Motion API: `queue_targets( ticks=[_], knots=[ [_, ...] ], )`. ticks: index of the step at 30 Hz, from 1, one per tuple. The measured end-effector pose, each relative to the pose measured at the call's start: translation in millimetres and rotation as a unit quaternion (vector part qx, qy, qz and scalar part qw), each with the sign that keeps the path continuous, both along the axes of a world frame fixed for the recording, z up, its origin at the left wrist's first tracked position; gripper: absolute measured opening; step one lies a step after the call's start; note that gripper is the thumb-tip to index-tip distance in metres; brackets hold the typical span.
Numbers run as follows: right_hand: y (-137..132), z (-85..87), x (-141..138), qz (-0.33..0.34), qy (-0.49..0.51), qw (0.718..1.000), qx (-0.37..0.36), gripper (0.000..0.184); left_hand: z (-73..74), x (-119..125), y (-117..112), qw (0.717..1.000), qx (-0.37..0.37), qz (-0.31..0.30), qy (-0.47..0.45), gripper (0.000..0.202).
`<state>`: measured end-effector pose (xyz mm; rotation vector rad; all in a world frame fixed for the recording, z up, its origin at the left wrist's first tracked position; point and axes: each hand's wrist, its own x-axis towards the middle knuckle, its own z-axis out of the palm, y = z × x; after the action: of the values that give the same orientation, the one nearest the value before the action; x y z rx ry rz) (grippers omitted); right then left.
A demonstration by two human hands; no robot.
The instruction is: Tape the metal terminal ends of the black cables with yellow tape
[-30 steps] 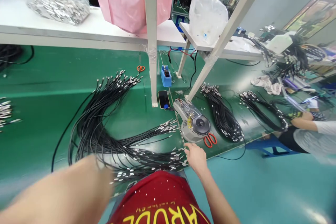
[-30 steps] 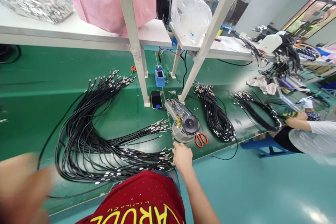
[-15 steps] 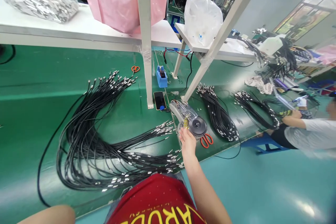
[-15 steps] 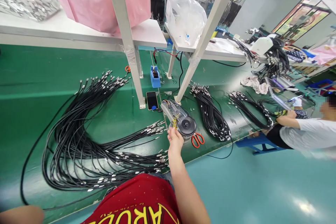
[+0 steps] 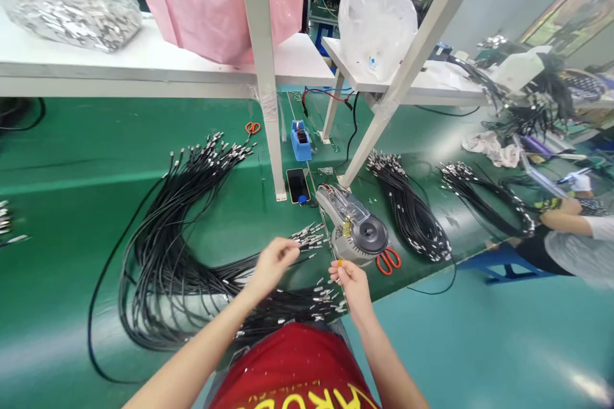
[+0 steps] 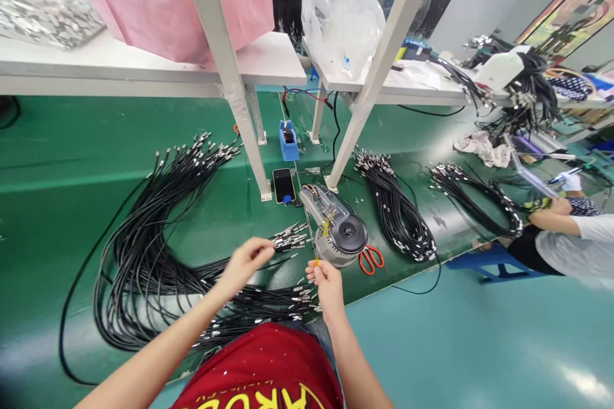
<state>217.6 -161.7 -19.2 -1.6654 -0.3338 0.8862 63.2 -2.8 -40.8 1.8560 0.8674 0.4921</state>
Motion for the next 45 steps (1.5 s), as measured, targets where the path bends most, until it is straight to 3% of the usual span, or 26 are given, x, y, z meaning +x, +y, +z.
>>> queue_targets(
  ticks=[4, 7, 10, 13, 18, 23, 28, 31, 35, 39, 42, 45],
  knots=[
    [-0.2, -8.2, 2.5, 0.041, -0.056, 0.998, -0.002, 0.027, -27.8, 21.6, -16.8, 0.995, 0.010, -0.060, 0.075, 0.008],
    [4.6, -7.2, -0.8, 0.063, -0.138, 0.988, -0.003, 0.023, -32.6, 21.9, -24.1, 0.992, -0.012, -0.084, 0.092, 0.007],
    [14.8, 0.8, -8.4, 0.106, -0.207, 0.973, 0.000, 0.023, -18.0, 2.3, -26.5, 0.988, -0.054, -0.118, 0.086, 0.013],
    [28.1, 15.4, -19.2, 0.161, -0.211, 0.964, 0.022, 0.021, 8.6, -20.5, -27.7, 0.984, -0.107, -0.140, 0.033, 0.023],
    [39.5, 44.7, -34.2, 0.202, -0.215, 0.954, 0.054, 0.021, 42.7, -35.2, -27.4, 0.989, -0.116, -0.076, -0.045, 0.041],
    [42.6, 56.9, -40.5, 0.225, -0.217, 0.949, 0.045, 0.022, 47.6, -39.1, -27.8, 0.977, -0.147, -0.146, -0.039, 0.045],
    [47.2, 52.3, -47.9, 0.211, -0.222, 0.951, 0.036, 0.015, 49.8, -41.6, -26.6, 0.985, -0.149, -0.077, -0.036, 0.040],
    [48.8, 49.0, -51.3, 0.196, -0.217, 0.956, 0.031, 0.015, 50.8, -42.7, -26.1, 0.988, -0.128, -0.084, -0.026, 0.040],
    [42.6, 29.1, -42.1, 0.170, -0.227, 0.959, 0.016, 0.013, 35.9, -44.9, -28.7, 0.988, -0.105, -0.113, -0.019, 0.034],
    [16.8, -14.3, -23.2, 0.175, -0.244, 0.951, -0.065, 0.017, 1.8, -41.7, -23.8, 0.984, 0.026, -0.161, 0.076, 0.024],
    [-2.9, -39.8, -16.6, 0.211, -0.239, 0.941, -0.111, 0.024, -22.9, -30.2, -11.4, 0.978, 0.080, -0.127, 0.143, 0.026],
    [-5.4, -47.1, -14.4, 0.202, -0.268, 0.936, -0.108, 0.034, -39.4, -15.7, 0.7, 0.971, 0.101, -0.091, 0.199, 0.026]
  ],
)
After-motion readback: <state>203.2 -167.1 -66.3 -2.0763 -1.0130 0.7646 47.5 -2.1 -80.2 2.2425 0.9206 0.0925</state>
